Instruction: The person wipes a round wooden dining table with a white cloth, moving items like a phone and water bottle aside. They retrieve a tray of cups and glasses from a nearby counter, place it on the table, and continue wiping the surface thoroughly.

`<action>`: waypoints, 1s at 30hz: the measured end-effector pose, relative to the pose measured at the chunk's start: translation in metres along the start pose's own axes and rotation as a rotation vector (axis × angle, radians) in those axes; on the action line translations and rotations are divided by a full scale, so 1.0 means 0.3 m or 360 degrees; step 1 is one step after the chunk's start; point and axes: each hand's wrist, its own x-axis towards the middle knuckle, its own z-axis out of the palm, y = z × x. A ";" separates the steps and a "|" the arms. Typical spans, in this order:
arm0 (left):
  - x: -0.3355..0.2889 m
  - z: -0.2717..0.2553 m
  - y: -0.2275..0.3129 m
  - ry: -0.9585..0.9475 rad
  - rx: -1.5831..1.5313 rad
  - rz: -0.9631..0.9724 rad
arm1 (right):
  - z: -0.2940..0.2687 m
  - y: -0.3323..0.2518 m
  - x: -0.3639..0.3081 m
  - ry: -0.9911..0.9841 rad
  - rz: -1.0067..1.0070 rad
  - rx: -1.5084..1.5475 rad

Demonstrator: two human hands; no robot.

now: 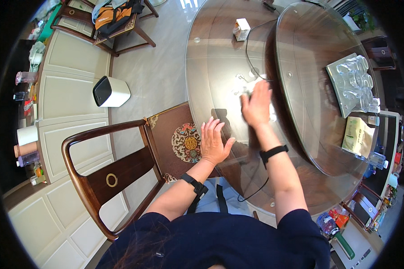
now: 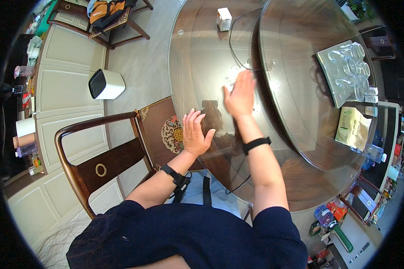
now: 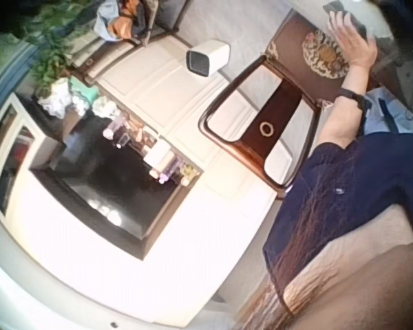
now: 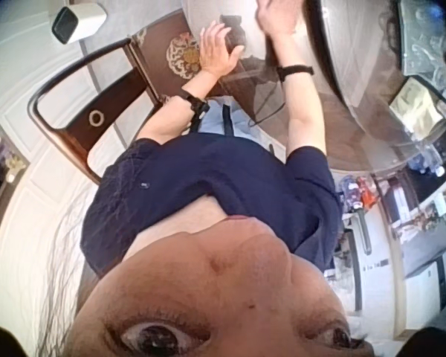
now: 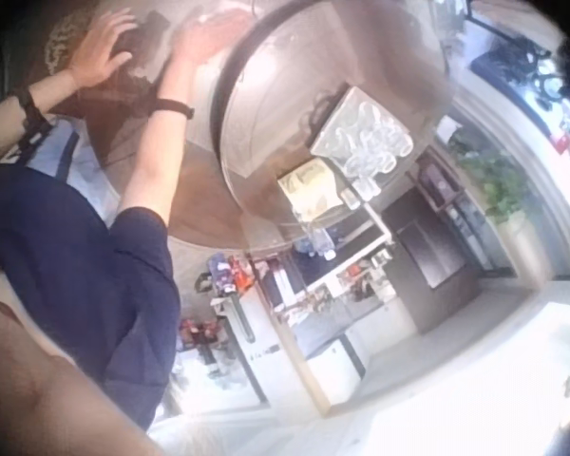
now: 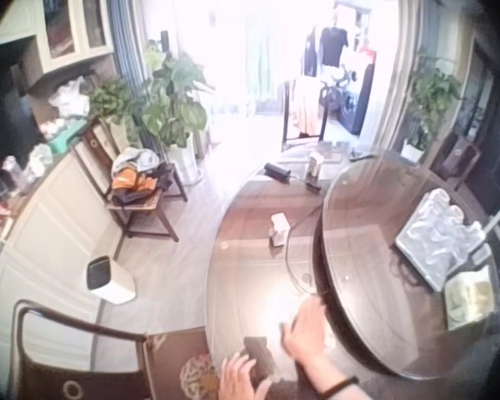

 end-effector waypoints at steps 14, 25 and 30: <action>-0.016 0.012 -0.026 0.0182 -0.0052 0.0044 | 0.165 -0.198 0.320 -0.0036 -0.0455 0.0098; -0.036 0.004 -0.040 0.0561 -0.0285 0.0043 | -0.063 -0.108 -0.244 -0.0895 -0.1650 0.0258; -0.136 -0.052 -0.062 0.0632 -0.0525 -0.0253 | -0.238 0.112 -0.604 -0.1167 -0.1491 0.0262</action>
